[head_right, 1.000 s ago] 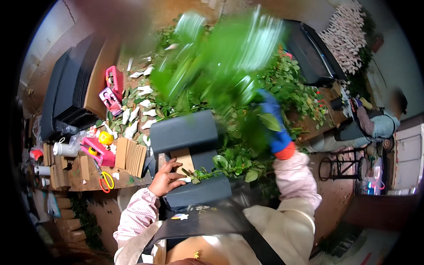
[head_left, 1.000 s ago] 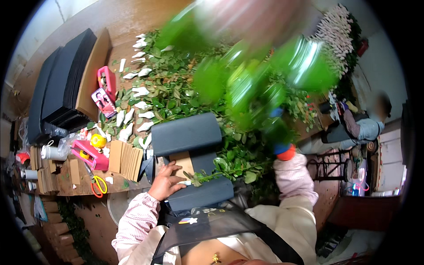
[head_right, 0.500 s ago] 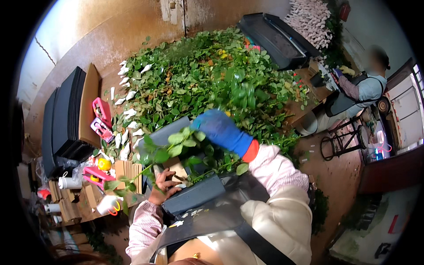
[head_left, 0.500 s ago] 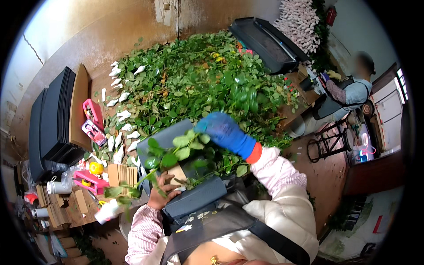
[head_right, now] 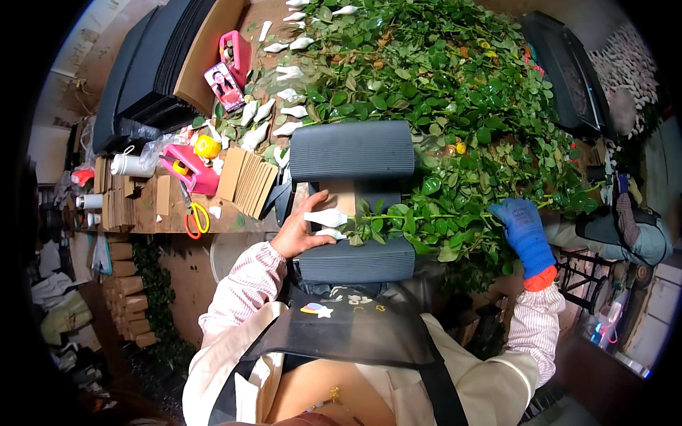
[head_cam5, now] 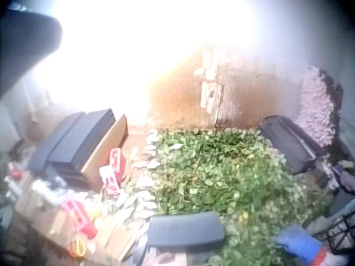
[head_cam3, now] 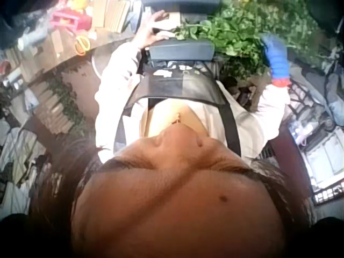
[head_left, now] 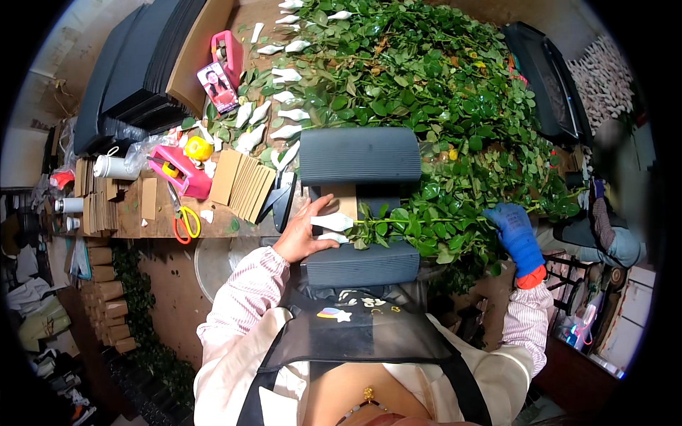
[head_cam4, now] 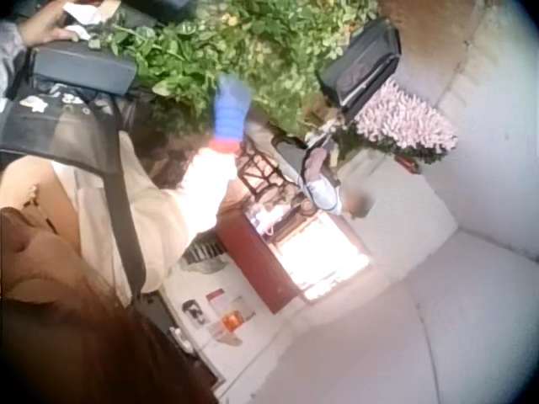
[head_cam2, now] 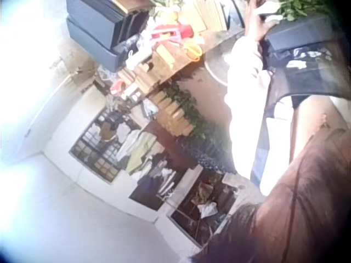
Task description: The person places white flowers and green leaves into a black plastic tray, arranging them by hand. The person then closes the tray and sets it aside.
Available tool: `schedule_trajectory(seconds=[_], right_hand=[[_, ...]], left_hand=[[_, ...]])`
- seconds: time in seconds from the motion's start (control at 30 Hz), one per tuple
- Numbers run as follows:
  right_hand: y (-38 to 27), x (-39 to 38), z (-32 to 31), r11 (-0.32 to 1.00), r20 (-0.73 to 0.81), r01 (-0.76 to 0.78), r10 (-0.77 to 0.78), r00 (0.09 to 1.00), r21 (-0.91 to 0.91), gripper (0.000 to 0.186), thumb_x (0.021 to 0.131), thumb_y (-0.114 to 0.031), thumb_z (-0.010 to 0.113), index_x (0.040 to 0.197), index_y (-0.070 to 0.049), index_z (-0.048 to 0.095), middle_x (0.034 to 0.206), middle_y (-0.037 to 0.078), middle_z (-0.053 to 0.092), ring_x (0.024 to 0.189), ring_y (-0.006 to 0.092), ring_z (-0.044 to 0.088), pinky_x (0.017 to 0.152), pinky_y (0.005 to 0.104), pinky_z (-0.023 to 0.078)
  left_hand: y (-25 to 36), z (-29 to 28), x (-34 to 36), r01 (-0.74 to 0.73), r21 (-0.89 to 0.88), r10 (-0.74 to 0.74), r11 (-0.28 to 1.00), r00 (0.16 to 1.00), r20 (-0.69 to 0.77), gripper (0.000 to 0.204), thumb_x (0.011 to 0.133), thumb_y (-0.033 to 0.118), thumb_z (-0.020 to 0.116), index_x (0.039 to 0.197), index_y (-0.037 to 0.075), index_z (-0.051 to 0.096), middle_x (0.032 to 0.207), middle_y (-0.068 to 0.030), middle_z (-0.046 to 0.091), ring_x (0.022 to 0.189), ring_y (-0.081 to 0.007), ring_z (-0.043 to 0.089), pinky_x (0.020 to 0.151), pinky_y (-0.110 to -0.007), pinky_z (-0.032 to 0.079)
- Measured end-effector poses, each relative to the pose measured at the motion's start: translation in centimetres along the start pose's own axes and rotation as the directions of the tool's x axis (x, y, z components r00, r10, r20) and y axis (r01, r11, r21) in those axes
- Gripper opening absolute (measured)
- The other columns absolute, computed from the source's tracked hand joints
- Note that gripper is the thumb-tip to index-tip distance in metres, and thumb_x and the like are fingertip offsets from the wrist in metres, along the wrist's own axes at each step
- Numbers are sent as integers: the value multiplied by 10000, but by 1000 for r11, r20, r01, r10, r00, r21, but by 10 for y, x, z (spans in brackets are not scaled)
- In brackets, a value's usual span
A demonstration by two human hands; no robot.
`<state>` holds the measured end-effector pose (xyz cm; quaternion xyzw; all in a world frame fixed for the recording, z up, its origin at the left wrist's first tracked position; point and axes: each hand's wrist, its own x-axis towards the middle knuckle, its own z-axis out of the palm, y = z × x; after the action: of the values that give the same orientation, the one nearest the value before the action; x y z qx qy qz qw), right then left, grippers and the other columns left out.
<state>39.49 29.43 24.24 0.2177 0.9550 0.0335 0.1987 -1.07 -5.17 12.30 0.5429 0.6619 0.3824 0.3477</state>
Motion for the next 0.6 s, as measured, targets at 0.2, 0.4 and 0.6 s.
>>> schedule_trajectory(seconds=[0.2,0.4,0.6], right_hand=[[-14,16,45,999,-5,7,-7,1000,44,332,811,-85,722,1118,-211,739,1009,125,705,952,358,701,826,480,560],[-11,22,89,994,85,-53,45,995,92,272,862,-163,711,1120,-231,759,1021,123,709,970,360,703,866,495,555],[-26,96,-47,972,-237,-185,215,947,143,293,916,-177,690,1207,-188,728,1091,96,743,1031,339,715,891,467,559]], left_hand=[[-2,-2,2,-24,-2,24,1000,1000,17,1048,761,250,970,1627,96,402,1587,-108,557,1505,-349,480,1312,-555,230],[2,0,5,-77,155,69,985,996,59,615,795,284,916,1358,125,728,1412,-95,706,1484,-379,497,1270,-630,275],[13,-8,9,-69,250,43,966,994,105,621,789,330,916,1358,156,739,1388,-72,726,1450,-367,532,1258,-631,301]])
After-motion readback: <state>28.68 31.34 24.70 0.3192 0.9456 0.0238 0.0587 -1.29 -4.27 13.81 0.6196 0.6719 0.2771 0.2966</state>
